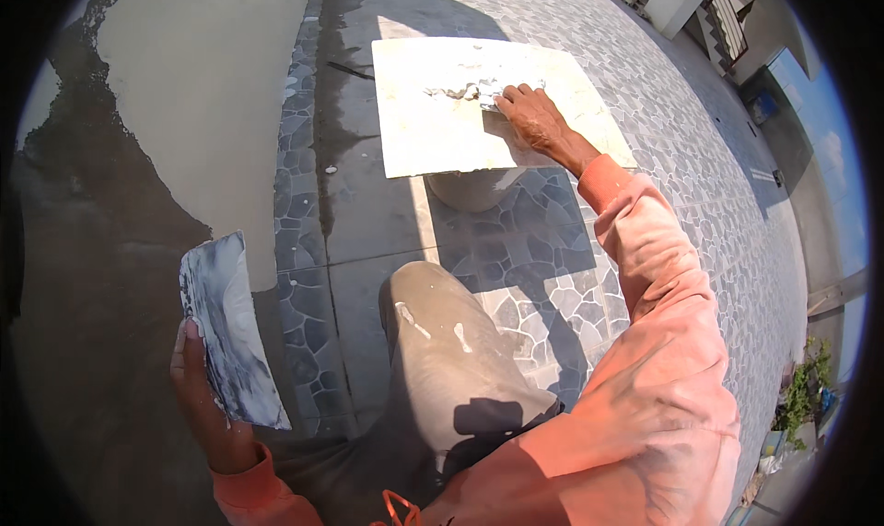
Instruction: Apply putty or plaster to a wall using a spatula and a flat board.
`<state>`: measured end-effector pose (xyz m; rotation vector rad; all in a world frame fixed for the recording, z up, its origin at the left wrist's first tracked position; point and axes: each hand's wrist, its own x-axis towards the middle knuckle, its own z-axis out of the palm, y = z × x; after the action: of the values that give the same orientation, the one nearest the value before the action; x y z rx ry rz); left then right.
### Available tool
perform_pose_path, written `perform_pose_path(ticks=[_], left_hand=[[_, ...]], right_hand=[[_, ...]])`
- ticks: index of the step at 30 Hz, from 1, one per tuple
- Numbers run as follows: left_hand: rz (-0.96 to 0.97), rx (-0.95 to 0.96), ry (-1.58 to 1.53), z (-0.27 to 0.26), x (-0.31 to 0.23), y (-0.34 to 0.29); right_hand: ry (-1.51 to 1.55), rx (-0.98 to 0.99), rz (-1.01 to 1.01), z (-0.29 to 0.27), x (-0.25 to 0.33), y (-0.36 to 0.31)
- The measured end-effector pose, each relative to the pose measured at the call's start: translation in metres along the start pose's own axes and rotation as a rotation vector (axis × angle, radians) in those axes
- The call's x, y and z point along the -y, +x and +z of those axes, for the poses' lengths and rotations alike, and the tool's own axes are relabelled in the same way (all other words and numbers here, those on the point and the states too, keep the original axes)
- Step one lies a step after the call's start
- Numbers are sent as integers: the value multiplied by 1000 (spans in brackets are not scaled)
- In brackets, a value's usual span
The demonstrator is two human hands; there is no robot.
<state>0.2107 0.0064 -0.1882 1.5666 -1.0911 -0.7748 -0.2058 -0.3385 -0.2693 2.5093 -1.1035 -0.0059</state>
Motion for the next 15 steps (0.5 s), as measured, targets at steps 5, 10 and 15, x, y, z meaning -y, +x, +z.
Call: perform_pose_path(ticks=[5, 10, 15], left_hand=[[-351, -133, -565, 20, -22, 26], [-368, -164, -484, 30, 5, 27], [-366, -139, -534, 23, 10, 34]], right_hand=[[72, 127, 61, -38, -9, 20], [54, 212, -55, -10, -10, 16], [-10, 113, 111, -38, -30, 34]])
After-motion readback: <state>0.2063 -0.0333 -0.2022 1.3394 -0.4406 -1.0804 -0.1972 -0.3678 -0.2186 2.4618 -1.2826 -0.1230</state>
